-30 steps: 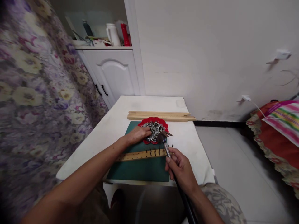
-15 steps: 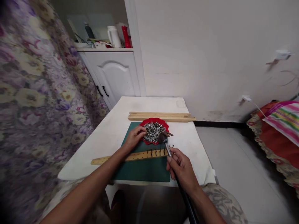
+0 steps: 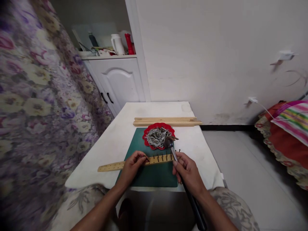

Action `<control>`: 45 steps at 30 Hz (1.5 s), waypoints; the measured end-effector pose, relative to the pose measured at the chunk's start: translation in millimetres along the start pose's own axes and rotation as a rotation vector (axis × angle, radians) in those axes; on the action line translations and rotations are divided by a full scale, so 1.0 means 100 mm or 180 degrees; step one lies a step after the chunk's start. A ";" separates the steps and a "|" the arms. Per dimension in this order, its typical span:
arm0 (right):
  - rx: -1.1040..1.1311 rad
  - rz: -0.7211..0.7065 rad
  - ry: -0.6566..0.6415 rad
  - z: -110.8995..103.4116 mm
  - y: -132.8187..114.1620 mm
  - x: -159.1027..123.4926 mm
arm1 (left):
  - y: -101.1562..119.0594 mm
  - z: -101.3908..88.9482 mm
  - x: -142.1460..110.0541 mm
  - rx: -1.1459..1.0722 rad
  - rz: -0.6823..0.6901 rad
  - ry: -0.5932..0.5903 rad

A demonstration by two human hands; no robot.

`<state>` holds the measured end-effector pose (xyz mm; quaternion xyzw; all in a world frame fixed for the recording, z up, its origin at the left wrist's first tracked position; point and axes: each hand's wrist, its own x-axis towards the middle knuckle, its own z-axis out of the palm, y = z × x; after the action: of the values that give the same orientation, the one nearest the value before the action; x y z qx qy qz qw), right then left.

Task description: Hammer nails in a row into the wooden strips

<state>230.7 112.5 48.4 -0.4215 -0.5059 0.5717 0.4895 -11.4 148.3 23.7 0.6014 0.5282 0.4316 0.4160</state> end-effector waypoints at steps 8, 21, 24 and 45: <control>-0.0060 0.0004 -0.0054 0.04 -0.01 0.00 | 0.05 0.18 0.00 0.0535 0.0048 -0.0033; -0.0084 0.0070 -0.0097 0.05 -0.03 -0.01 | 0.03 0.19 -0.01 0.0836 0.0425 0.0005; -0.0072 0.0077 -0.0095 0.05 -0.02 -0.02 | 0.05 0.17 -0.02 0.0929 0.0509 -0.0051; -0.0291 0.0396 -0.0692 0.17 -0.09 -0.17 | 0.07 0.21 -0.02 0.1053 0.0549 -0.0164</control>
<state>217.9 93.4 59.3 -0.4095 -0.5543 0.6196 0.3756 10.9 145.1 24.6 0.7155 0.5276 0.3574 0.2862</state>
